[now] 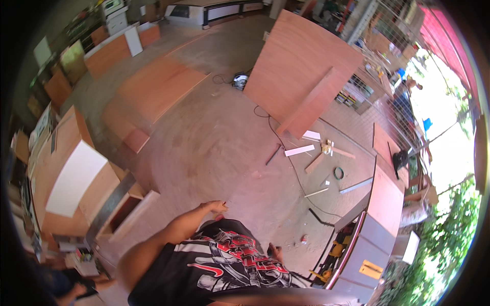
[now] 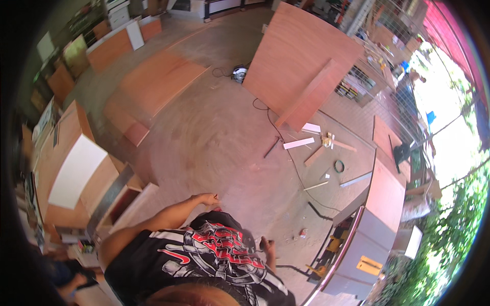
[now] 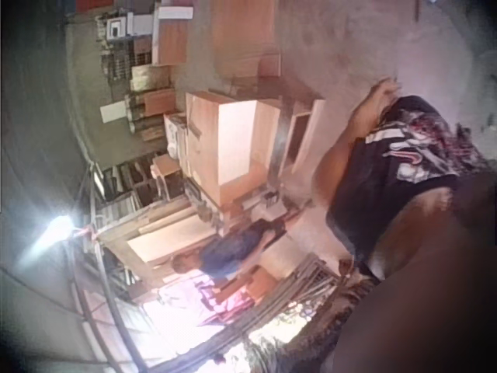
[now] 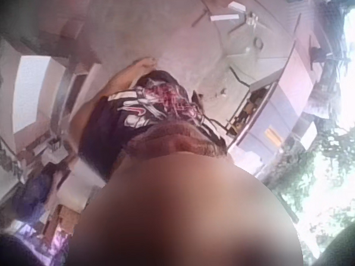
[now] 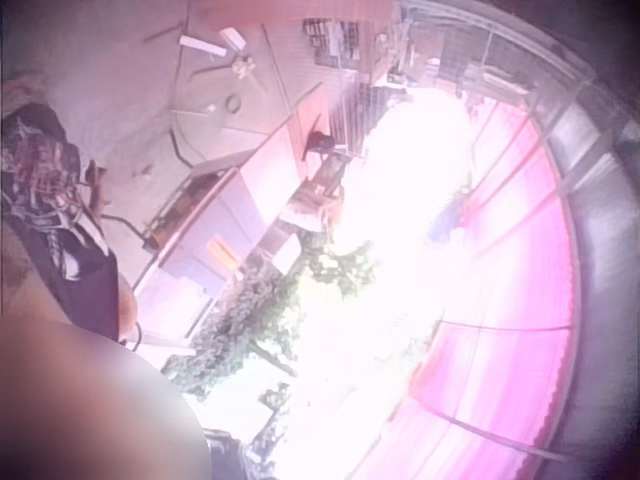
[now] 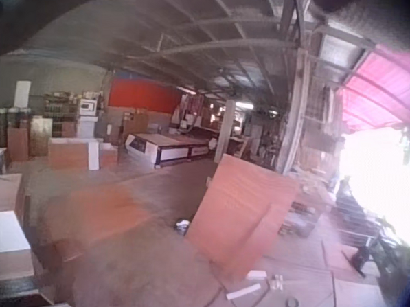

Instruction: The person measures a large sheet of plywood with a tape measure and marks it with a pencil, then moves around the workshop to handle smaller wood pieces and a circular saw. The person plugs in the circular saw and positions it near the marked sheet, preparing to cut.

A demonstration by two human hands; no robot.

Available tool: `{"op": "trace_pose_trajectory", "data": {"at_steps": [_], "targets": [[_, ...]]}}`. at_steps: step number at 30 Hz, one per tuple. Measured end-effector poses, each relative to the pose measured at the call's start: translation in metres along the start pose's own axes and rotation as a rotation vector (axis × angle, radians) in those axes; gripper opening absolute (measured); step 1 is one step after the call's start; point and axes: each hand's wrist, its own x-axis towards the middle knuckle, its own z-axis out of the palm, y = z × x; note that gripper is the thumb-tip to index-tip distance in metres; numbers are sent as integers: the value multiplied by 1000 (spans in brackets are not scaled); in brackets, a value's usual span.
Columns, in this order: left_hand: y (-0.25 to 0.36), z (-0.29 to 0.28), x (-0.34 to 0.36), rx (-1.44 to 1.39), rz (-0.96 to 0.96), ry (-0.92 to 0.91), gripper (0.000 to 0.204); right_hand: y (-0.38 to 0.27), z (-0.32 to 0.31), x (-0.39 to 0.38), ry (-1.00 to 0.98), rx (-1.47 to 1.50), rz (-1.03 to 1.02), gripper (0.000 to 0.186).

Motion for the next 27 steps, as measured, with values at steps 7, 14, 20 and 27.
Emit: {"op": "trace_pose_trajectory", "data": {"at_steps": [7, 14, 20, 27], "targets": [[-94, -7, 11, -141, 98, 330, 32, -99, 26, 63, -314, -323, 5, 57], [-174, 15, -55, 58, -313, 140, 47, -151, 49, 178, -295, -720, 203, 77], [-142, -38, -43, -480, -807, 424, 59, -248, 71, 310, -802, -837, -268, 54], [-79, -166, 81, -732, -510, 528, 72, -504, 213, 460, -358, -803, -14, 106]]}}
